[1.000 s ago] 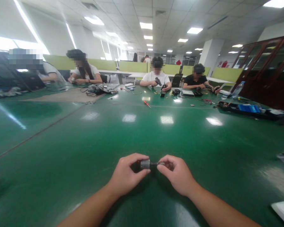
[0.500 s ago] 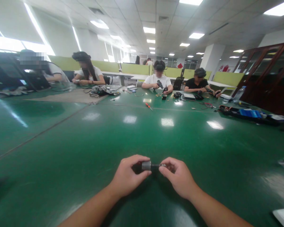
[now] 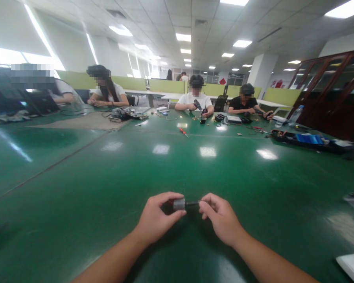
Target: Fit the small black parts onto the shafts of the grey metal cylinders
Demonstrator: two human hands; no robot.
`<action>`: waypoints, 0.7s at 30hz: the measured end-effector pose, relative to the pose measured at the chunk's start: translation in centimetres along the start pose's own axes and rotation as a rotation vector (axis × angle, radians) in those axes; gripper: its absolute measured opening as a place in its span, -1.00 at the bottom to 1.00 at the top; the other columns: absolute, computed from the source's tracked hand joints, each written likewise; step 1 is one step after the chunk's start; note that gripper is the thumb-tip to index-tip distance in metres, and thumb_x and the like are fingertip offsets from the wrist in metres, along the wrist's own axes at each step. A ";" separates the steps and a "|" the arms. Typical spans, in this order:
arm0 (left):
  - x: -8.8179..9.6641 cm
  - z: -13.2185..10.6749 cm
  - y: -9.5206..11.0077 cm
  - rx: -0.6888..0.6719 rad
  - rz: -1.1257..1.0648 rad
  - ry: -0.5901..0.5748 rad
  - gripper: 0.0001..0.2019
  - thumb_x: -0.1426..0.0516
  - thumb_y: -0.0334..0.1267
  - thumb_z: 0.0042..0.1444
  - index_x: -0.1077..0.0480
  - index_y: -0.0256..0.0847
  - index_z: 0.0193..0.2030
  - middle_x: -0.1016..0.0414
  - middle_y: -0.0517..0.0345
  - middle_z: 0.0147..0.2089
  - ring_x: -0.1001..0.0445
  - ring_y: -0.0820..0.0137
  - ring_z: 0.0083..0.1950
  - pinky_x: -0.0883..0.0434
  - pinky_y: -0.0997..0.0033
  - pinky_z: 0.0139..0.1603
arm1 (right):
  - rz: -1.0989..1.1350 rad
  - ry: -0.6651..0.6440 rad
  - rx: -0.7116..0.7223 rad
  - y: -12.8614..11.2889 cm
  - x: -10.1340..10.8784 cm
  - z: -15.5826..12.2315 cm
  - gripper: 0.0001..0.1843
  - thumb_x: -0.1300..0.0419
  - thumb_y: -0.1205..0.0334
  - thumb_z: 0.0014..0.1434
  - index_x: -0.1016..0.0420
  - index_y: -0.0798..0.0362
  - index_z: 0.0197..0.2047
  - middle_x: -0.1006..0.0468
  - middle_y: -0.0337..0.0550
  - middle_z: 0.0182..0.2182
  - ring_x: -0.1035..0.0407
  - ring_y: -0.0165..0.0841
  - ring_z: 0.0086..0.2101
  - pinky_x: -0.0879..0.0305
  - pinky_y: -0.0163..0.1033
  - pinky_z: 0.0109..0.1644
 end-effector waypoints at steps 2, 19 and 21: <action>0.1 0.0 0.0 0.002 -0.008 0.006 -0.73 -0.36 -0.23 -0.04 -0.58 -0.13 -0.15 -0.66 0.11 -0.21 -0.61 0.24 -0.21 -0.52 0.29 -0.11 | 0.019 0.005 0.003 -0.1 0.0 0.0 -0.64 -0.14 -0.06 0.29 -0.45 0.08 -0.31 -0.49 -0.22 -0.45 -0.39 -0.38 -0.44 -0.29 -0.30 -0.29; 4.0 -0.3 -1.0 0.205 -0.640 0.298 -0.63 -0.24 -0.10 0.15 -0.15 -0.19 -0.48 -0.57 0.13 -0.27 -0.58 0.32 -0.21 -0.47 0.33 -0.11 | 0.669 0.244 -0.105 1.8 2.1 0.9 -0.52 -0.19 -0.22 0.19 -0.37 0.08 -0.38 -0.48 -0.21 -0.61 -0.28 -0.42 -0.62 -0.14 -0.32 -0.52; 5.9 -0.9 -0.3 0.207 -0.592 0.323 -0.58 -0.29 -0.09 0.07 -0.15 -0.20 -0.54 -0.57 0.13 -0.31 -0.59 0.23 -0.09 -0.47 0.29 -0.03 | 0.670 0.235 -0.101 1.7 1.9 0.8 -0.51 -0.20 -0.23 0.18 -0.37 0.08 -0.38 -0.48 -0.21 -0.61 -0.28 -0.42 -0.62 -0.14 -0.32 -0.52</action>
Point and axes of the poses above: each hand's wrist, its own z-axis towards the middle knuckle, its own x-axis out of the back of the hand, y = z × x, the point moved 10 cm from there along z, towards the middle knuckle
